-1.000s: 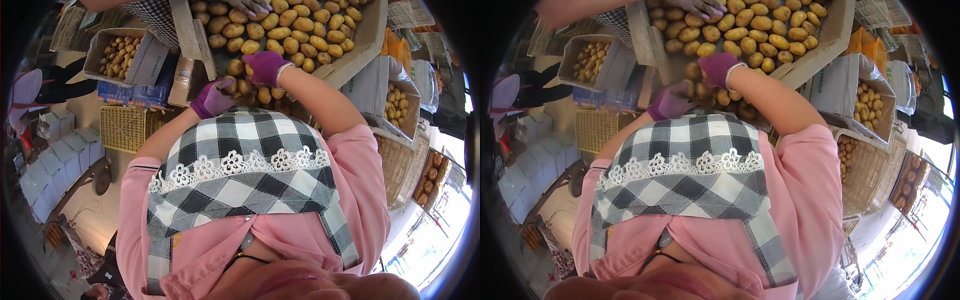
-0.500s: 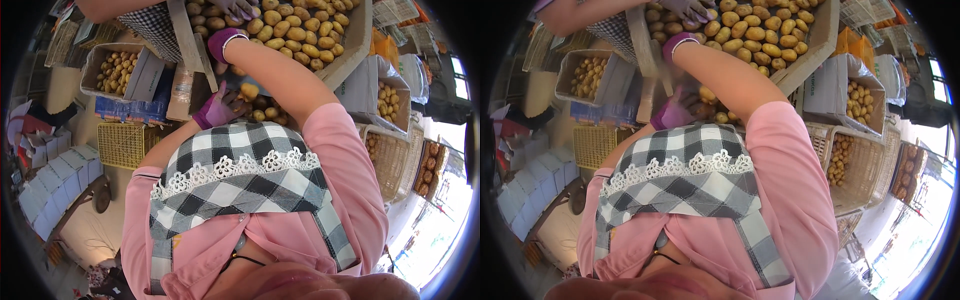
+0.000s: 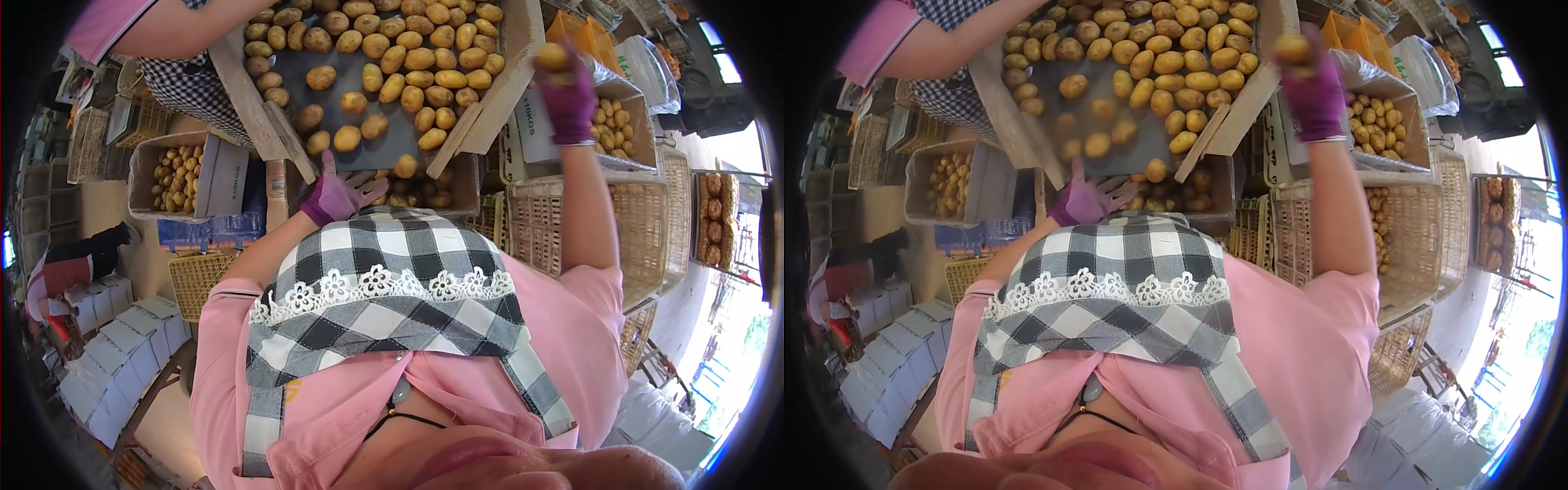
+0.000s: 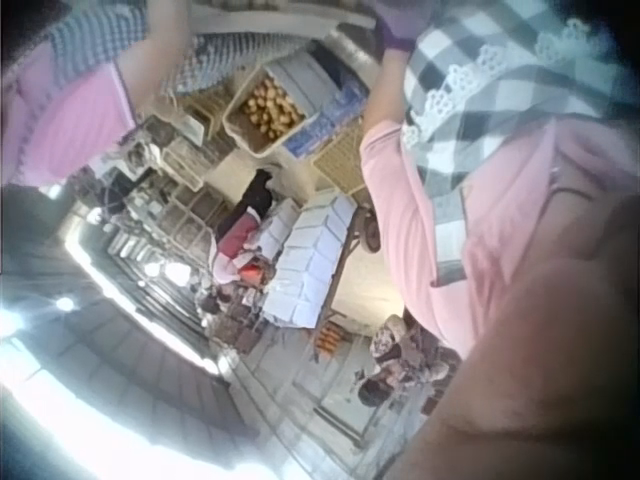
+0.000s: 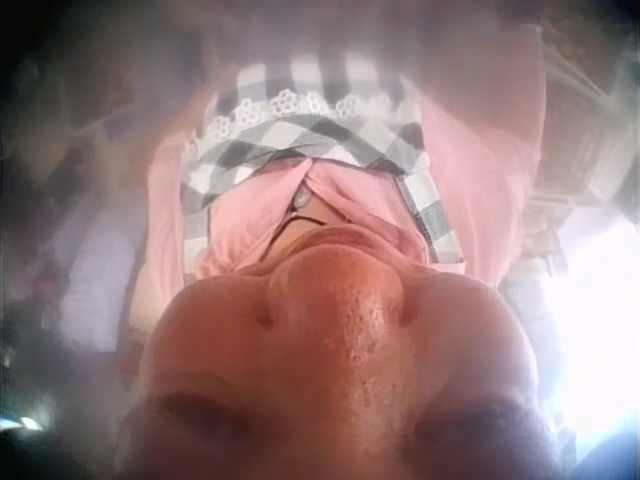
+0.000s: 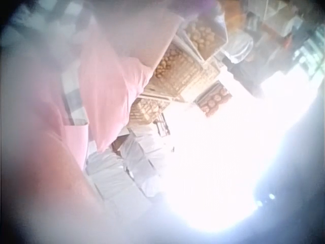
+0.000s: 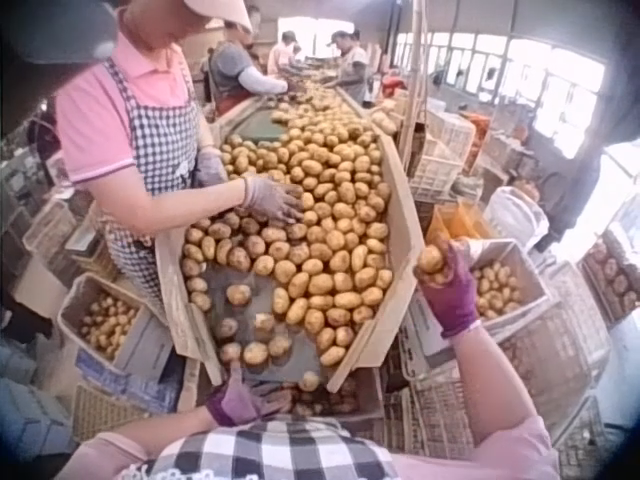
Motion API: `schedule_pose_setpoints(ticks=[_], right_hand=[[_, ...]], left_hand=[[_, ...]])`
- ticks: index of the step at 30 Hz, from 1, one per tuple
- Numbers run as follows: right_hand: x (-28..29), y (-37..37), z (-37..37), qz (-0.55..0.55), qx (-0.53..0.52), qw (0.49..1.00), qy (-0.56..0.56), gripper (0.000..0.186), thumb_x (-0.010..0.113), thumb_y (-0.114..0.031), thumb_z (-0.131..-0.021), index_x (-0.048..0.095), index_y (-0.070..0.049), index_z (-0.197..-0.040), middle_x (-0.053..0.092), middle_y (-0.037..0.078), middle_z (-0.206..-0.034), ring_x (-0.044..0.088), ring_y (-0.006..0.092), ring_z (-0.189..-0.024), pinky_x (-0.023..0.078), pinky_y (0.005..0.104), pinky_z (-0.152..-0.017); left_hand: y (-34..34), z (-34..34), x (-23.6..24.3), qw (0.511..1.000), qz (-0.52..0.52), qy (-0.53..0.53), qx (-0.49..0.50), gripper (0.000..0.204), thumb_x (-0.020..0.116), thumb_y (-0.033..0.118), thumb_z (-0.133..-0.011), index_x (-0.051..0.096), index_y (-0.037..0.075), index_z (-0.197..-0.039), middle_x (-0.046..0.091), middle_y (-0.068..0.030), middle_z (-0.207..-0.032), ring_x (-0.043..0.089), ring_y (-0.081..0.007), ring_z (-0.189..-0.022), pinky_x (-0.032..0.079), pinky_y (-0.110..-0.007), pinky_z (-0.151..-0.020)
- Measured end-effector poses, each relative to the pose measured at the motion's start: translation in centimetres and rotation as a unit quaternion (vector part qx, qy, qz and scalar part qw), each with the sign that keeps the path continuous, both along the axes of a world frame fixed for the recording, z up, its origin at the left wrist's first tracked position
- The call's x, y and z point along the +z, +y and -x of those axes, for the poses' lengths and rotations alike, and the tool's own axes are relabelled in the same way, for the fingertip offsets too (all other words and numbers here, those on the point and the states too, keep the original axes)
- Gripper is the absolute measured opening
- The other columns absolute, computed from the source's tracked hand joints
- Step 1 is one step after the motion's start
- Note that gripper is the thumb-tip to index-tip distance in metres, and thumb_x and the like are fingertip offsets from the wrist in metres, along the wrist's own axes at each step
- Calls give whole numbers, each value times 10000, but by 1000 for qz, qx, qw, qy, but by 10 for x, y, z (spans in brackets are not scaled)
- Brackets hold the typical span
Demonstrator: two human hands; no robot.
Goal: The person sorts potatoes on a wooden sorting ramp by hand, sliding and placing them into a box below.
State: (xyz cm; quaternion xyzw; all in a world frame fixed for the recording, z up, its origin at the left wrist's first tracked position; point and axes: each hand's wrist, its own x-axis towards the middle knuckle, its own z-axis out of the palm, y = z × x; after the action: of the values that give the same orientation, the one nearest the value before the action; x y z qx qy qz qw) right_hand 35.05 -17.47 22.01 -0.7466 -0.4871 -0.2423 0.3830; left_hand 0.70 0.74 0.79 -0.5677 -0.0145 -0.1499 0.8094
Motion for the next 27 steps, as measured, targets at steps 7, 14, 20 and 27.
schedule_pose_setpoints(ticks=[7, 14, 20, 27], right_hand=[[-4, -46, -108, 140, -194, 958, -162, 479, 680, -333, -770, 553, -1, -1091, 571, 207, -1104, 563, 346, -1042, 444, 420, -925], [-95, 175, -7, 362, -172, 912, 89, 729, 509, -551, -840, 306, -168, -1426, 171, 248, -1496, 151, 418, -1391, 152, 639, -1065], [-103, 176, 177, 429, 118, 895, -41, 732, 546, -500, -815, 307, -179, -1429, 168, 222, -1508, 153, 486, -1368, 135, 699, -1033], [-95, 133, 176, 541, 411, 722, -133, 522, 567, -346, -792, 508, -164, -1278, 558, 96, -1231, 596, 313, -1036, 518, 453, -766]], left_hand=[[9, 4, 11, 993, 83, 13, -78, 1159, 656, 709, -654, 87, 109, -1467, 184, -178, -1484, 215, -417, -1351, 284, -521, -1100], [-14, -13, 48, 744, -586, 315, -66, 1229, 666, 718, -622, 35, 86, -1467, 112, -175, -1503, 207, -451, -1344, 293, -569, -1080], [-20, -4, 53, 729, -604, 318, -46, 1062, 432, 808, -724, 158, 88, -1455, 214, -166, -1483, 256, -394, -1342, 294, -572, -1068], [-7, 3, -8, 728, -669, 140, 48, 884, 523, 631, -841, 175, 64, -1424, 347, -148, -1405, 375, -284, -1282, 360, -480, -1037]])
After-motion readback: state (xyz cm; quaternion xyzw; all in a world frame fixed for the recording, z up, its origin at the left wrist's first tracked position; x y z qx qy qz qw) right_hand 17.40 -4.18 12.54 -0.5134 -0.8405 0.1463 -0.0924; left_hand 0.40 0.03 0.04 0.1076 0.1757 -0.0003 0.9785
